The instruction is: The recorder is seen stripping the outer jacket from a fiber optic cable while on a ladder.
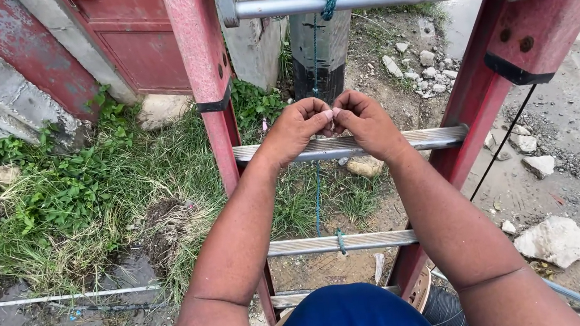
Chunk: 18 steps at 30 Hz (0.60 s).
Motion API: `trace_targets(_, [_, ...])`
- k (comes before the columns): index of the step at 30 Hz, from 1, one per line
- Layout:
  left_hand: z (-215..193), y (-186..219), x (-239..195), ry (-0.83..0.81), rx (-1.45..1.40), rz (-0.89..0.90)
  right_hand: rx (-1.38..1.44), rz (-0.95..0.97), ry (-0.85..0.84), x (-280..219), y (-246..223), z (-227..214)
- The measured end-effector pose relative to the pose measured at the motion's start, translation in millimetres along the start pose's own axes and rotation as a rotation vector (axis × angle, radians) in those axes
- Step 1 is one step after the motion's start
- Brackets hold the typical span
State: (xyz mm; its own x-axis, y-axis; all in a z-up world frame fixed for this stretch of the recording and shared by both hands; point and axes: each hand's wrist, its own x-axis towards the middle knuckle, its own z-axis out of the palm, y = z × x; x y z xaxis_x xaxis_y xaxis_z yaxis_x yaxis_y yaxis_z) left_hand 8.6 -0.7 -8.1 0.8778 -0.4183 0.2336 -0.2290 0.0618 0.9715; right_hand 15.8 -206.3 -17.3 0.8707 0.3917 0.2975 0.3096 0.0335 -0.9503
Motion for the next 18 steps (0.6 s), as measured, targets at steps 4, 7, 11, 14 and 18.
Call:
trace_targets(4, [1.5, 1.6, -3.4, -0.021, -0.064, -0.039, 0.035, 0.043, -0.009, -4.5, -4.3, 1.6])
trace_targets(7, [1.1, 4.2, -1.7, -0.022, -0.023, -0.044, 0.026, 0.043, -0.018, -2.5, -4.8, -0.1])
trace_targets(11, [1.1, 0.6, -1.0, 0.01, 0.024, -0.055, -0.018, 0.053, -0.033, -3.4, -6.5, 2.4])
trace_targets(14, [-0.5, -5.4, 1.0, -0.01, -0.092, -0.07, -0.024, 0.085, -0.057, -3.3, -14.9, 3.2])
trace_targets(18, [0.5, -12.0, 3.8, -0.02, -0.085, -0.06, 0.014, 0.111, -0.07, -2.2, -11.2, 2.0])
